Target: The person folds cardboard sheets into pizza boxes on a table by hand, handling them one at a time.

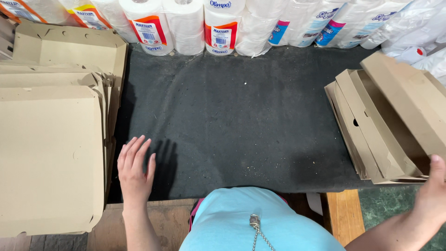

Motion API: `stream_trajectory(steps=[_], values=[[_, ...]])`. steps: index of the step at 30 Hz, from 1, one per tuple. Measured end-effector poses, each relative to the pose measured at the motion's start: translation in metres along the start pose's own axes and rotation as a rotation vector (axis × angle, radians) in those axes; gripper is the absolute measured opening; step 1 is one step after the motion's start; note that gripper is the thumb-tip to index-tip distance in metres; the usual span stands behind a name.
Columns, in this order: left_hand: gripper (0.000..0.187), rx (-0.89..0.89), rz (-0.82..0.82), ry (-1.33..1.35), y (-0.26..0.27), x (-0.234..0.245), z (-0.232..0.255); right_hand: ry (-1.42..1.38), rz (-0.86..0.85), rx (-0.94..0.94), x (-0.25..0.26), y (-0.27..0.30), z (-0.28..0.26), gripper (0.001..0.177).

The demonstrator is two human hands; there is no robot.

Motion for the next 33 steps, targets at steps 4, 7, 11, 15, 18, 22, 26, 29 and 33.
stream_trajectory(steps=[4, 7, 11, 15, 18, 22, 26, 29, 33], values=[[0.029, -0.037, 0.022, 0.001, -0.007, -0.01, 0.007, -0.101, -0.032, -0.016, 0.004, 0.009, 0.008, 0.043], [0.033, -0.056, 0.096, 0.007, -0.011, -0.021, 0.009, -0.253, -0.081, -0.042, 0.01, 0.023, 0.019, 0.035], [0.038, -0.119, 0.1, 0.131, -0.022, -0.029, 0.033, -0.477, -0.158, -0.079, 0.015, 0.044, 0.029, 0.026], [0.063, -0.194, 0.258, 0.242, -0.019, -0.034, 0.046, -0.542, -0.047, 0.761, 0.056, 0.074, -0.144, 0.029], [0.071, -0.254, 0.34, 0.247, -0.011, -0.045, 0.054, -0.604, -0.101, 0.743, 0.023, 0.095, -0.159, 0.023], [0.069, -0.288, 0.296, 0.238, 0.003, -0.064, 0.059, -0.566, -0.131, 0.775, -0.025, 0.123, -0.179, 0.021], [0.063, -0.236, 0.177, 0.238, 0.018, -0.094, 0.067, -0.561, -0.217, 0.751, -0.089, 0.16, -0.187, 0.021], [0.056, -0.273, 0.019, 0.213, 0.022, -0.118, 0.09, -0.522, -0.344, 0.69, -0.131, 0.178, -0.184, 0.019], [0.065, -0.279, -0.35, 0.126, 0.027, -0.163, 0.102, -0.389, -0.398, 0.722, -0.158, 0.178, -0.19, 0.017]])
Point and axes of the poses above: each hand's wrist, its own y-axis away from the middle knuckle, its own x-axis out of the back of the hand, z = x × y, the point moved 5 cm from there along -y, towards the middle knuckle, and after that the axes turned 10 degrees about y, right-handed, at the moved point
